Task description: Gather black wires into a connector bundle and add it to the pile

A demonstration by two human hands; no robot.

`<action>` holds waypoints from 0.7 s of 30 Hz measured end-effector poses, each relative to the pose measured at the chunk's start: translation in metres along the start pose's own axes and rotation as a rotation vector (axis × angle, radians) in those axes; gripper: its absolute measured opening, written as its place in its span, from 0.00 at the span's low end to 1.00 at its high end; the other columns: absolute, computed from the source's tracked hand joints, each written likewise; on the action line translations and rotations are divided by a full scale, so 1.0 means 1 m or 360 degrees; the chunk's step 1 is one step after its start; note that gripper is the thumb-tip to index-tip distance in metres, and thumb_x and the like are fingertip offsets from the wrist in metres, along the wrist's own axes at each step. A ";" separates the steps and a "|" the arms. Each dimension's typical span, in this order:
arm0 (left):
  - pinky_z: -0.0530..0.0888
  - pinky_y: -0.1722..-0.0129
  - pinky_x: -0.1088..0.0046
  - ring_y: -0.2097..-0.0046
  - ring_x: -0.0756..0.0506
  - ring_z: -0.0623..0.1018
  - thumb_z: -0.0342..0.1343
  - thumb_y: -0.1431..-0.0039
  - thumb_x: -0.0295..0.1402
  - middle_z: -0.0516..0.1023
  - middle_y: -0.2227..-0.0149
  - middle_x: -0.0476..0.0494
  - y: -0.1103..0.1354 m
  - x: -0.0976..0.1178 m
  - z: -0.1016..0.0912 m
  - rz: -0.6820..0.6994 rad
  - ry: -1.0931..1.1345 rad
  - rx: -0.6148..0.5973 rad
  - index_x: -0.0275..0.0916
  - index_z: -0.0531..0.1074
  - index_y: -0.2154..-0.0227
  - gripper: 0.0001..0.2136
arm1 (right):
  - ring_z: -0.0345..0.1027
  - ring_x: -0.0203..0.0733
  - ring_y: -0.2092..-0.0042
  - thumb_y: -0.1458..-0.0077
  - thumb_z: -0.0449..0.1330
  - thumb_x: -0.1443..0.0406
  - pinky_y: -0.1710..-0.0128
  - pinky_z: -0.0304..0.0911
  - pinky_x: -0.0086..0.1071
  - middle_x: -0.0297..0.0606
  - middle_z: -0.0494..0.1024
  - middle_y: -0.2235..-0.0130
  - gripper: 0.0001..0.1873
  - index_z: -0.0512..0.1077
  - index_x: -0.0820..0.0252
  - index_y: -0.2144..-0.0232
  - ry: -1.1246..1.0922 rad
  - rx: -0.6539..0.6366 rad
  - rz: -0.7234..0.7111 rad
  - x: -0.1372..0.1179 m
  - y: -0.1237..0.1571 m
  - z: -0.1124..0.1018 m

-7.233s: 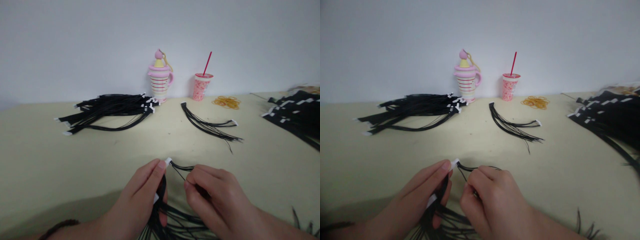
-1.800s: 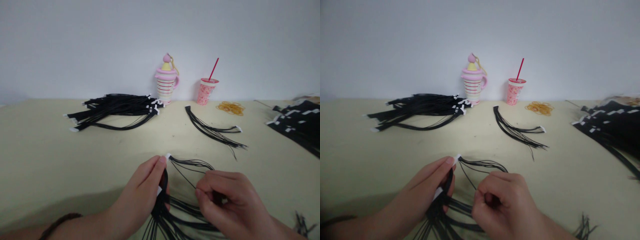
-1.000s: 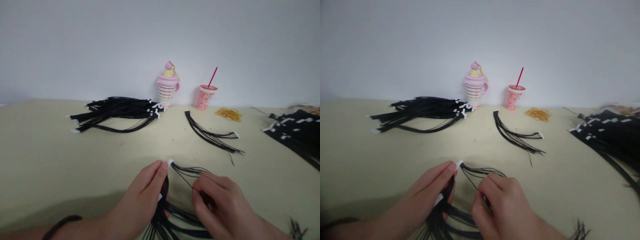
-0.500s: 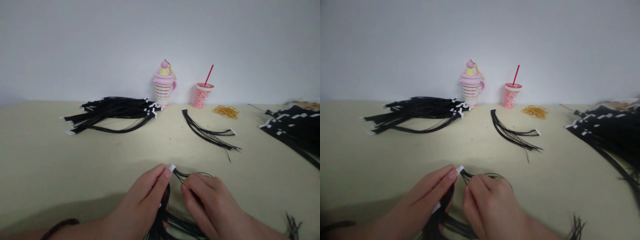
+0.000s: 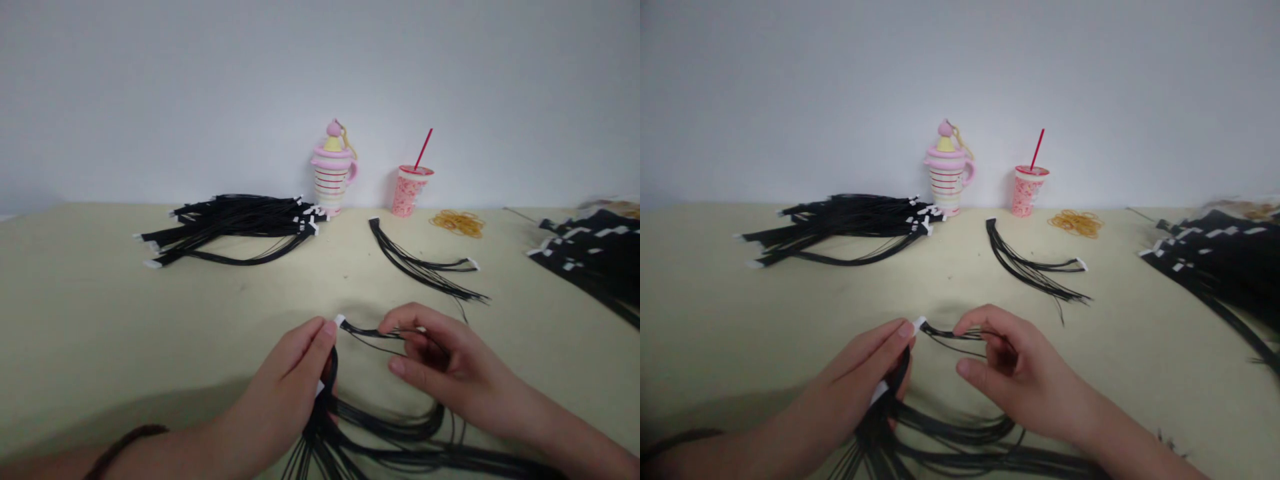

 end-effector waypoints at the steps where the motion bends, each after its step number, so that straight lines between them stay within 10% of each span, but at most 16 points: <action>1: 0.65 0.74 0.78 0.74 0.48 0.66 0.43 0.40 0.41 0.64 0.79 0.52 -0.001 0.000 -0.001 -0.0001 0.0009 0.0017 0.41 0.61 0.81 0.16 | 0.50 0.31 0.77 0.46 0.56 0.68 0.80 0.48 0.24 0.29 0.55 0.75 0.07 0.65 0.57 0.62 0.0181 -0.0030 -0.0096 0.000 0.000 0.000; 10: 0.66 0.72 0.78 0.73 0.47 0.67 0.45 0.42 0.41 0.66 0.79 0.51 -0.004 0.001 -0.003 0.0001 0.0047 0.0058 0.41 0.62 0.82 0.16 | 0.59 0.36 0.68 0.45 0.52 0.68 0.69 0.59 0.34 0.43 0.55 0.53 0.09 0.72 0.55 0.66 0.1413 0.0460 -0.0314 0.010 -0.004 -0.021; 21: 0.66 0.78 0.81 0.76 0.49 0.67 0.47 0.42 0.42 0.64 0.81 0.53 -0.002 -0.008 0.002 -0.0202 0.0371 0.0022 0.41 0.64 0.80 0.14 | 0.58 0.35 0.76 0.42 0.51 0.66 0.77 0.55 0.29 0.36 0.63 0.73 0.12 0.72 0.61 0.74 0.1577 0.0537 -0.0596 0.001 0.001 -0.012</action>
Point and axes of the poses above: each hand's wrist, its own y-axis away from the middle knuckle, its own z-axis out of the palm, x = y × z, the point moved 5 cm from there along -y, towards the middle knuckle
